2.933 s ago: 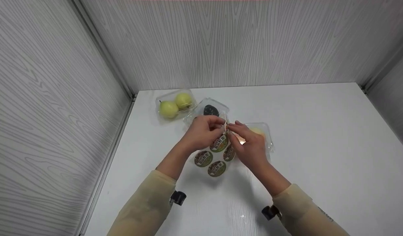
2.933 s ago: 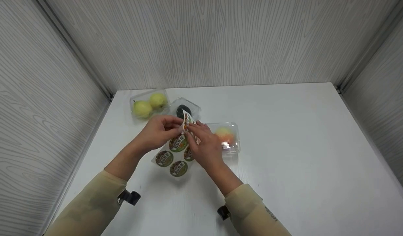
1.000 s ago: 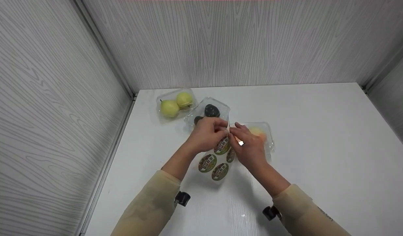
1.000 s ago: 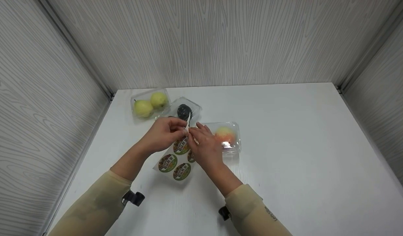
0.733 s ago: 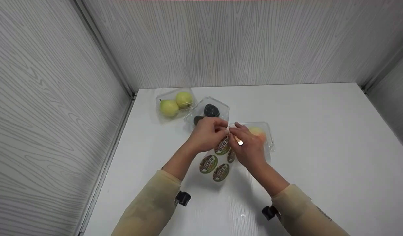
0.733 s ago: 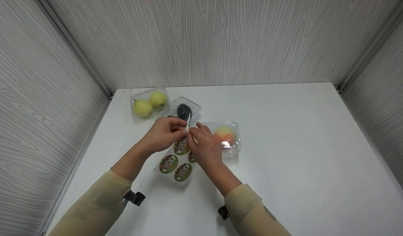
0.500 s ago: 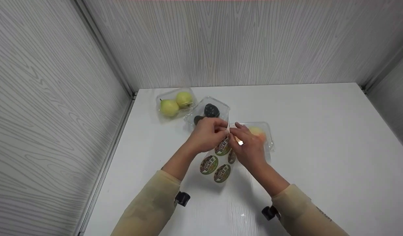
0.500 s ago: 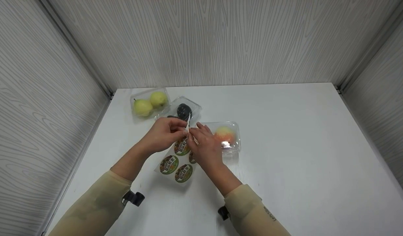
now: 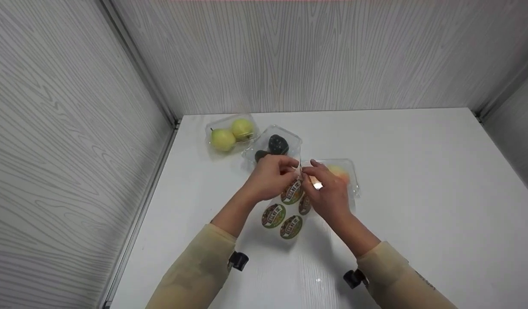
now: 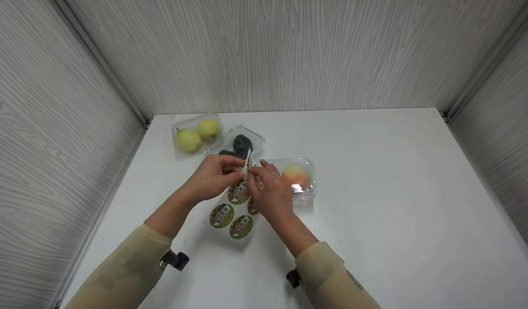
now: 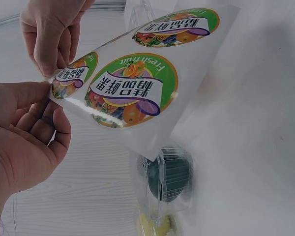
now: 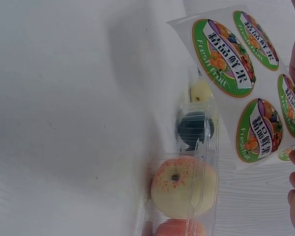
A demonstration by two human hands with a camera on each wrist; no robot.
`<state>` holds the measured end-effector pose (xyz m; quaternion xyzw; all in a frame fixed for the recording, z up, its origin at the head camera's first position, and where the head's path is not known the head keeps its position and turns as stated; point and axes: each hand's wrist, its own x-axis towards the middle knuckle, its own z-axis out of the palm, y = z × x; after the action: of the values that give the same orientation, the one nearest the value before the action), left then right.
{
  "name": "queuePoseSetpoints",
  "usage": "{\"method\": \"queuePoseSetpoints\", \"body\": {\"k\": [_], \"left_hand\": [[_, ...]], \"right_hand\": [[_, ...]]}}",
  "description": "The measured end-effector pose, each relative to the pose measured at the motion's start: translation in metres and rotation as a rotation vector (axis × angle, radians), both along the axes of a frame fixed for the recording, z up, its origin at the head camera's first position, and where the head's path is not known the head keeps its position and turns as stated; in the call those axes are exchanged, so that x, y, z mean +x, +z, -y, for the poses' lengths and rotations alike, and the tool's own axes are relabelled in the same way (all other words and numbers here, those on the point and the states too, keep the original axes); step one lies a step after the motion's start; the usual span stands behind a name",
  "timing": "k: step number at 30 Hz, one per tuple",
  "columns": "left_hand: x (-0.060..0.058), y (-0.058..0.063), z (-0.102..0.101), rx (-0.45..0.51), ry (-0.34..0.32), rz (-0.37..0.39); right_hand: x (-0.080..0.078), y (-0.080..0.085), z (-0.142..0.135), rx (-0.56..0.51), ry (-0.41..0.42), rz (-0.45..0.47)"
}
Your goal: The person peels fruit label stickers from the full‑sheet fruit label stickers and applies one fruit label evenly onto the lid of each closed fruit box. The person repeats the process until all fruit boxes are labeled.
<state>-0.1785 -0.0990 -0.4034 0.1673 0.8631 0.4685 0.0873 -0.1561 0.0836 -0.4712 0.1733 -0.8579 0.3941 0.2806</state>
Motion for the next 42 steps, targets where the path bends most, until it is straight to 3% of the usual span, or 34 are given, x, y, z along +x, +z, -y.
{"method": "queuePoseSetpoints", "body": {"k": [14,28,42], "left_hand": [[0.003,-0.006,0.01,0.044,0.016,0.036],[0.006,-0.012,0.022,0.024,0.056,0.091],[0.011,-0.021,0.038,0.012,0.08,0.119]], "right_hand": [[-0.002,-0.002,-0.001,-0.026,0.012,0.001],[0.001,-0.001,-0.013,-0.112,-0.037,0.123],[0.001,-0.002,-0.018,-0.171,-0.046,0.183]]}}
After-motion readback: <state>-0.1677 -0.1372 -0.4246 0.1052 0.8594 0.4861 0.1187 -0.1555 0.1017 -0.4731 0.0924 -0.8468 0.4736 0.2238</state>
